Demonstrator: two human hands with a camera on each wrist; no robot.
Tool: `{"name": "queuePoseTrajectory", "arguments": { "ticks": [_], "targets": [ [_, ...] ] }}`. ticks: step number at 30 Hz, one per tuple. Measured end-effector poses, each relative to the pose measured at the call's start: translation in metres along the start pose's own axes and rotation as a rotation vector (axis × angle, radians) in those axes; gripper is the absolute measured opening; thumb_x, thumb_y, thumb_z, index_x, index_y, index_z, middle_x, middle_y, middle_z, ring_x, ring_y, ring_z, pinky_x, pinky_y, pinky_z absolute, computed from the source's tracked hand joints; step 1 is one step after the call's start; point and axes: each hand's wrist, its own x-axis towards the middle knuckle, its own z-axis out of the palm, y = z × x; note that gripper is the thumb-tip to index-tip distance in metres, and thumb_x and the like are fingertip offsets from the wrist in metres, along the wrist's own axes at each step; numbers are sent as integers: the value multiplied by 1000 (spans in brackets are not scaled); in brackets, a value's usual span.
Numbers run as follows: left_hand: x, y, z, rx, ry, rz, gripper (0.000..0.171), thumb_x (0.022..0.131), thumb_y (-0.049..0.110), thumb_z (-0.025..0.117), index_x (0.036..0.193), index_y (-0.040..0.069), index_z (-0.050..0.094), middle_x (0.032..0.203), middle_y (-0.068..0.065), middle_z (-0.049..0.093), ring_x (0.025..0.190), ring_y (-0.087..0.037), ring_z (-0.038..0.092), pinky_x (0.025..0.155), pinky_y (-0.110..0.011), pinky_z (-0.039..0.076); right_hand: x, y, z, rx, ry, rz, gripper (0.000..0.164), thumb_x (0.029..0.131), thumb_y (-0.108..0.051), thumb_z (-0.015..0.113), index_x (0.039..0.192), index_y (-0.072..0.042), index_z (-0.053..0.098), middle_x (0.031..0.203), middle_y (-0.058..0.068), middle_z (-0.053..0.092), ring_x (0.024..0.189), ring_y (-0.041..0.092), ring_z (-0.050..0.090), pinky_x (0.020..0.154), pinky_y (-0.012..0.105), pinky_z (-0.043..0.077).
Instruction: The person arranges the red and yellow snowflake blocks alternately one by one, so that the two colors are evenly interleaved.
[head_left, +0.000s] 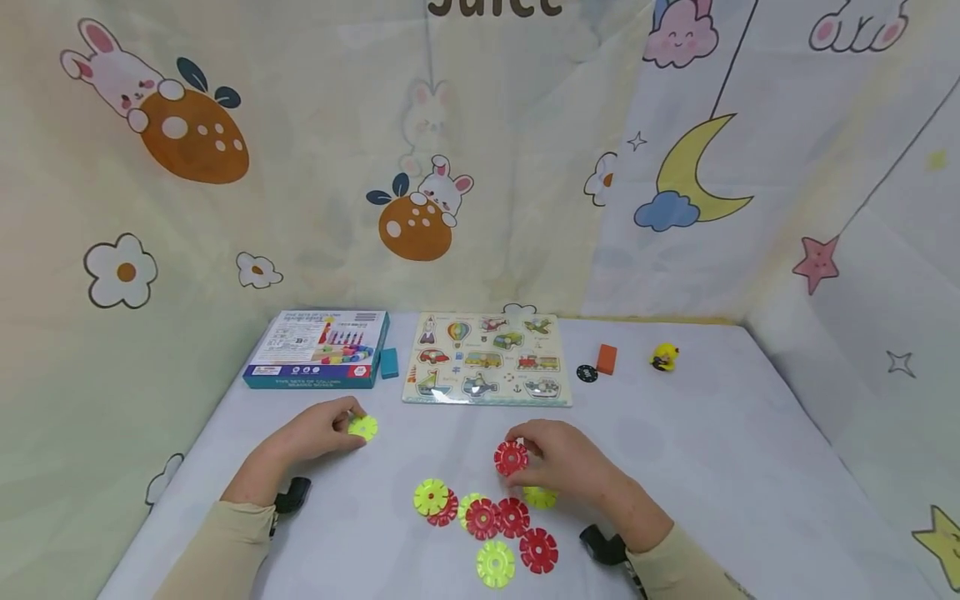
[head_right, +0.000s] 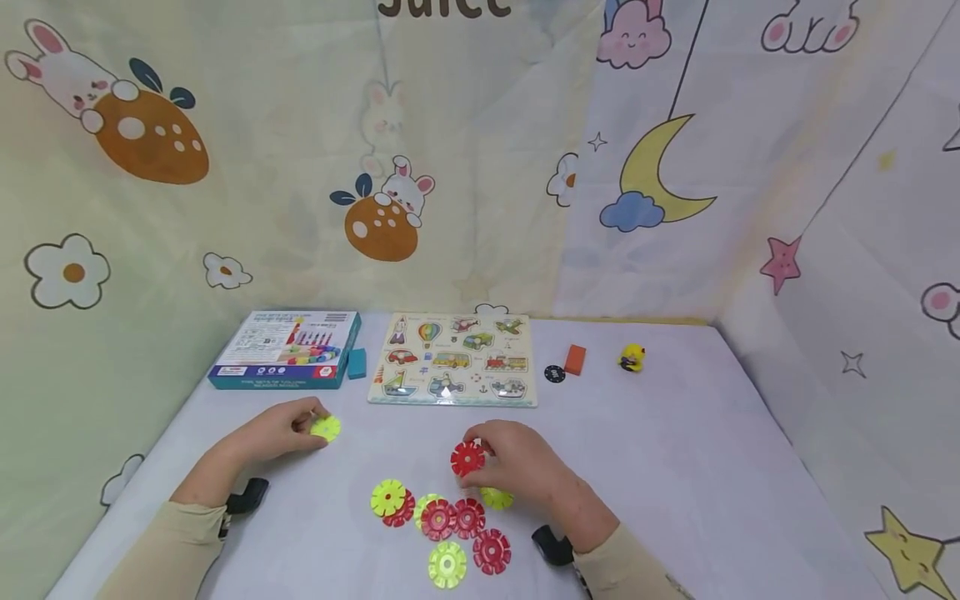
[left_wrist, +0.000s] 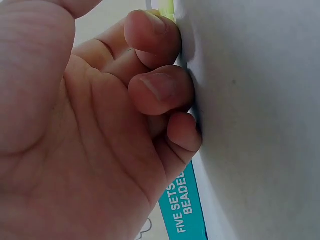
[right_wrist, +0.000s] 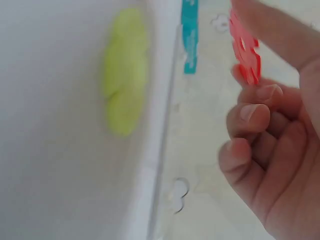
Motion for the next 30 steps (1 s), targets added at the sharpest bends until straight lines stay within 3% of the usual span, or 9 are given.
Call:
{"name": "queuePoseTrajectory", "arguments": {
  "ticks": [9,14,20,25,30],
  "targets": [
    [3,-2,2,-20,5,-18,46,73,42,79,111,23,61,71,-4,48,69,-18,47,58,-32,36,25,-40,-9,-75,143,-136,67,67,-74,60,111,-25,65,69,-6,52,62,6,44,51,22,36],
    [3,-2,1,-28,11,-11,46,72,42,79,109,22,61,72,-4,48,69,-19,48,58,-33,37,53,-61,-6,-125,186,-197,64,71,-70,62,113,-23,64,69,-8,52,62,5,44,50,21,36],
    [4,-2,-3,-20,9,-4,49,72,45,78,113,22,61,74,-5,49,72,-19,48,59,-33,38,98,-83,5,-171,75,-117,60,72,-63,69,118,-25,62,74,-12,54,67,6,48,55,23,40],
    [4,-4,-6,-21,18,-3,50,74,42,78,116,23,60,75,-6,48,72,-20,48,59,-33,38,138,-94,33,-195,-34,-41,57,70,-63,71,114,-26,63,81,-16,57,74,5,51,61,23,42],
    [5,-3,-2,-46,-6,-4,47,75,39,78,115,23,60,73,-5,48,70,-20,48,58,-32,38,155,-97,64,-218,-113,65,52,69,-58,75,104,-21,64,78,-12,55,75,8,51,61,24,43]
  ]
}}
